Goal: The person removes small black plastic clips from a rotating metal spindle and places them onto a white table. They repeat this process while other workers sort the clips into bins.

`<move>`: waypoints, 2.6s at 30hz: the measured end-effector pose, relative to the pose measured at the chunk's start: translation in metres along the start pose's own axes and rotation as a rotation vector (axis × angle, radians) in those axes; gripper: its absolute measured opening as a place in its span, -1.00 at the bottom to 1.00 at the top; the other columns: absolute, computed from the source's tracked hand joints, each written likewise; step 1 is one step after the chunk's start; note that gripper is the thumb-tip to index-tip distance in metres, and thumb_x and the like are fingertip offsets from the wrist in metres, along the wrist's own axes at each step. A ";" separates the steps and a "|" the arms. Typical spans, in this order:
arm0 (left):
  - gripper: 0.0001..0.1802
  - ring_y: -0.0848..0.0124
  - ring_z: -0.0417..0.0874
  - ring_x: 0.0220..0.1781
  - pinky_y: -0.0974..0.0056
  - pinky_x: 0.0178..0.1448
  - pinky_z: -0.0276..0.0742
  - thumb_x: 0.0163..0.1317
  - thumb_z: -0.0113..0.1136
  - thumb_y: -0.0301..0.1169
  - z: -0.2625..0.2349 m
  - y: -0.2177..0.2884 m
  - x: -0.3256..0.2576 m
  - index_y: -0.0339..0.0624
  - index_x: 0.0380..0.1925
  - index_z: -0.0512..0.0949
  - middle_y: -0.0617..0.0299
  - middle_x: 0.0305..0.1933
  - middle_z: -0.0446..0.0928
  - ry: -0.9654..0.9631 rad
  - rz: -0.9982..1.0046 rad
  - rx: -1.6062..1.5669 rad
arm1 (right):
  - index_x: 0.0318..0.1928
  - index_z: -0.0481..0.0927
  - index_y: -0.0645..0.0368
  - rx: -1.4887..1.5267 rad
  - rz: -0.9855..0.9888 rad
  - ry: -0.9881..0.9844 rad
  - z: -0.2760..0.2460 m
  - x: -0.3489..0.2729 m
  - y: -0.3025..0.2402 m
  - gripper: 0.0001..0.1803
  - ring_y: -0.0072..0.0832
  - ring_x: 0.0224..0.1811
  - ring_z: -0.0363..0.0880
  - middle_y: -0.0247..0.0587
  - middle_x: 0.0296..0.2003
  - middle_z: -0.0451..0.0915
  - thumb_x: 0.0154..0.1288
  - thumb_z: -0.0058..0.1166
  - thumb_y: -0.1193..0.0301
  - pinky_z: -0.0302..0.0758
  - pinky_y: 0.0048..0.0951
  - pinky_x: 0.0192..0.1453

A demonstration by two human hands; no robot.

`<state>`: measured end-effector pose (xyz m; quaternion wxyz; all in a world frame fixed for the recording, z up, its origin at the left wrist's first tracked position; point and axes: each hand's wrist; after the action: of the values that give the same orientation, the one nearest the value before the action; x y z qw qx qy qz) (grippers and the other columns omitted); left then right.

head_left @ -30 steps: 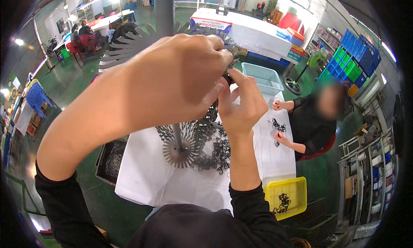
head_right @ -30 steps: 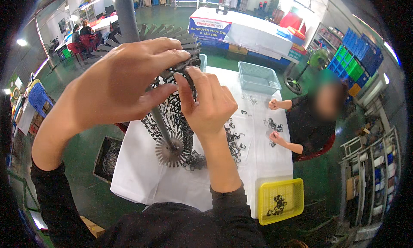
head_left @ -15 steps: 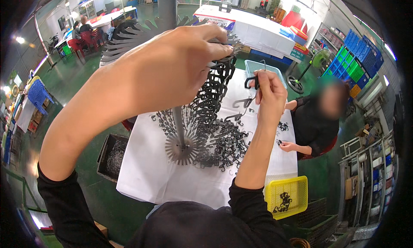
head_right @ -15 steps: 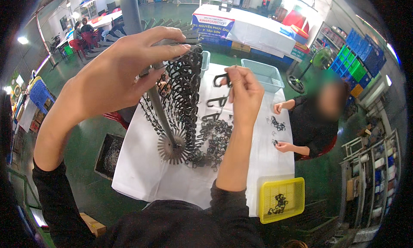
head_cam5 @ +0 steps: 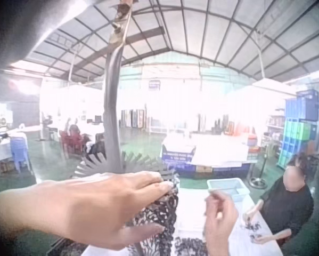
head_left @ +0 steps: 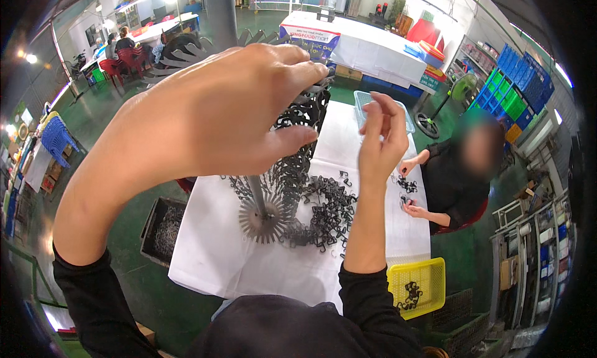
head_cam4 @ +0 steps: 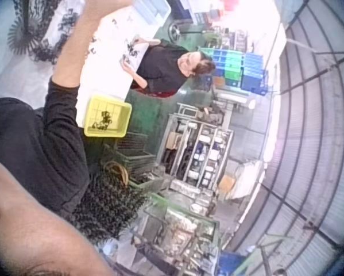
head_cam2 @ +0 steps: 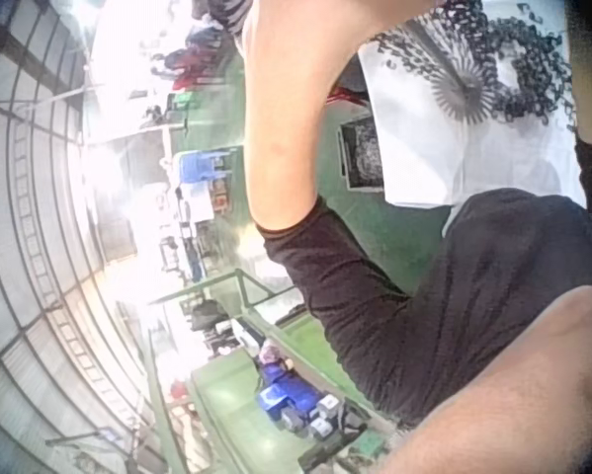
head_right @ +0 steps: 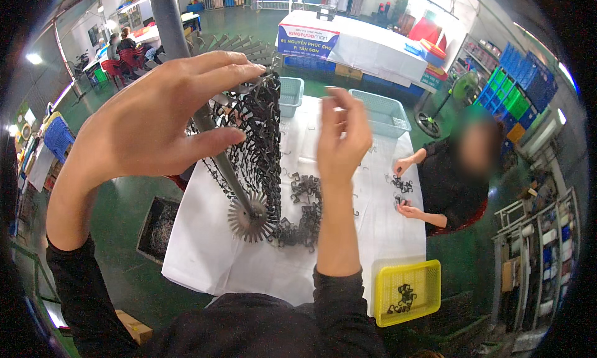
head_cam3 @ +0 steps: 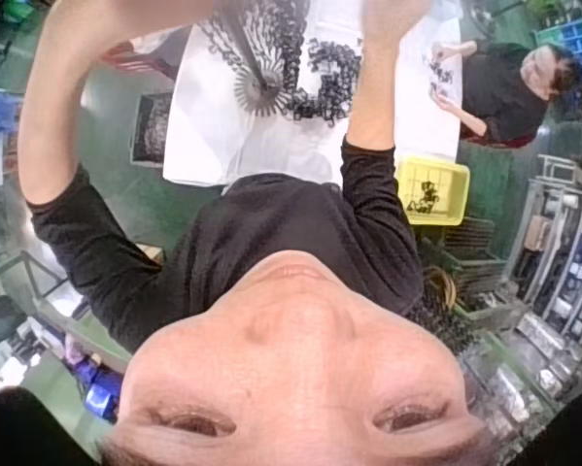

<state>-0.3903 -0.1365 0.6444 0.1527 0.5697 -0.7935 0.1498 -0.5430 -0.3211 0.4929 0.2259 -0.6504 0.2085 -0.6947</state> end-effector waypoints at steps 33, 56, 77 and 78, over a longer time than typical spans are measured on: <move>-0.46 -0.06 0.42 0.31 0.06 0.31 0.39 0.12 0.21 -0.57 0.001 -0.023 -0.003 -0.23 0.17 0.43 -0.10 0.24 0.43 0.054 0.130 -0.067 | 0.02 0.61 0.12 -0.512 -0.005 -0.095 -0.004 0.012 0.051 -0.67 -0.49 -0.50 0.55 -0.24 -0.27 0.63 0.26 0.23 0.35 0.44 -0.49 -0.39; -0.45 -0.01 0.49 0.25 0.10 0.19 0.48 0.05 0.15 -0.74 0.020 -0.035 0.003 -0.18 0.11 0.51 -0.01 0.26 0.43 0.153 0.157 -0.066 | -0.15 0.66 0.25 0.358 0.298 -0.280 -0.006 0.029 0.042 -0.81 -0.78 -0.58 0.33 -0.25 -0.43 0.68 0.39 0.13 0.38 0.22 -0.71 -0.53; -0.62 -0.01 0.56 0.13 0.13 0.14 0.52 0.05 0.25 -0.66 0.029 -0.020 0.015 -0.35 -0.05 0.58 -0.08 0.10 0.52 0.206 0.111 -0.008 | -0.17 0.66 0.21 0.177 0.000 -0.075 0.048 -0.014 -0.055 -0.86 -0.64 -0.60 0.47 -0.29 -0.43 0.65 0.26 0.22 0.47 0.28 -0.61 -0.56; -0.60 -0.01 0.56 0.13 0.13 0.14 0.52 0.05 0.23 -0.68 0.029 -0.021 0.014 -0.34 -0.04 0.58 -0.08 0.11 0.51 0.229 0.133 -0.012 | -0.18 0.66 0.22 0.413 0.245 -0.141 0.043 -0.015 -0.054 -0.87 -0.69 -0.59 0.47 -0.30 -0.43 0.65 0.29 0.19 0.47 0.25 -0.64 -0.57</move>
<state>-0.3765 -0.1672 0.6256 0.2354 0.4939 -0.8079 0.2188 -0.5012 -0.2677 0.5151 0.4506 -0.6071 0.1229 -0.6429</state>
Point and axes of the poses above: each hand's wrist, its own x-axis towards the middle knuckle, its own z-axis out of the palm, y = z × x
